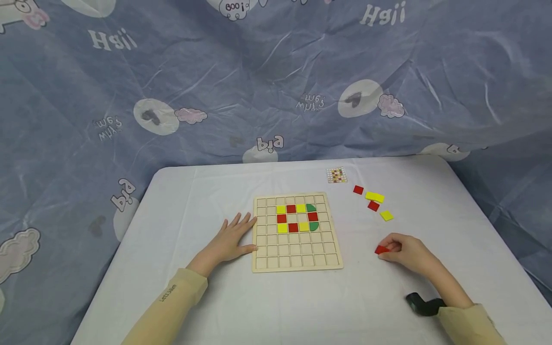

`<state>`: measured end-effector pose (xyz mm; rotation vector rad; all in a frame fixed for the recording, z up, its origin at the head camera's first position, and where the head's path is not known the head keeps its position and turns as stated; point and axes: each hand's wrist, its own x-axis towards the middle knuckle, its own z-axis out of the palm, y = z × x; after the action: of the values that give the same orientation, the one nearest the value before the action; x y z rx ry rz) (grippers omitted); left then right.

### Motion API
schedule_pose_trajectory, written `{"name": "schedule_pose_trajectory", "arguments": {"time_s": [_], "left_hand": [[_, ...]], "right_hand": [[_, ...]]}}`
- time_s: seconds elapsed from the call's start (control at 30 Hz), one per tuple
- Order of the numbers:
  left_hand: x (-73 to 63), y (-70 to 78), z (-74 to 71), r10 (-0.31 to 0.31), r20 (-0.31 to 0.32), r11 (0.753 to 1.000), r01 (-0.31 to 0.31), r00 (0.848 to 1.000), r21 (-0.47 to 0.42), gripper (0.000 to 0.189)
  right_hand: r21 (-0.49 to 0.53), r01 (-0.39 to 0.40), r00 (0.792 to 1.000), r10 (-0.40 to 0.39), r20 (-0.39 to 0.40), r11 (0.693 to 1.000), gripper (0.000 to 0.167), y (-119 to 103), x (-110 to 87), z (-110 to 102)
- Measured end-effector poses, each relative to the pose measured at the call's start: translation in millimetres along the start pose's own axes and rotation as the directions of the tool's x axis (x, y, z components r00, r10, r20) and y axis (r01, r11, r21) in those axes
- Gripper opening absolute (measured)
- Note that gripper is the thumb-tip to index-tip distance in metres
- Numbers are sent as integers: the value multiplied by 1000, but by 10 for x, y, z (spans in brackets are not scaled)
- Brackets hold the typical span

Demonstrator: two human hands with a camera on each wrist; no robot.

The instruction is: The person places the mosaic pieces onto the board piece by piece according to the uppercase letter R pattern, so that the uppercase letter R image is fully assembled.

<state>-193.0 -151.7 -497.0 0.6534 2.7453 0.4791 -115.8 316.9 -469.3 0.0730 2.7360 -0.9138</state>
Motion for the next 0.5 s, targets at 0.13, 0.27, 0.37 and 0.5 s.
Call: {"name": "schedule_pose_trajectory", "arguments": {"time_s": [0.13,0.27,0.37,0.5], "left_hand": [[-3,1,0,2,1,1000,-2,1000,-4,87],[-5,8,-4,2,-2,1000,-2,1000,-9,87],[-3,8,-5,1,-1,1000,-1,1000,-9,87],[0,7,-6,-3,3,1000,3,1000,-2,87]], "right_hand": [[8,30,999,-30,-26,1000,25,-105,42,59],[66,63,997,-60,-38,996,23,-299,112,136],[116,86,996,-83,-33,990,20,-473,182,205],[161,131,991,-130,-19,978,17,-708,291,307]]}}
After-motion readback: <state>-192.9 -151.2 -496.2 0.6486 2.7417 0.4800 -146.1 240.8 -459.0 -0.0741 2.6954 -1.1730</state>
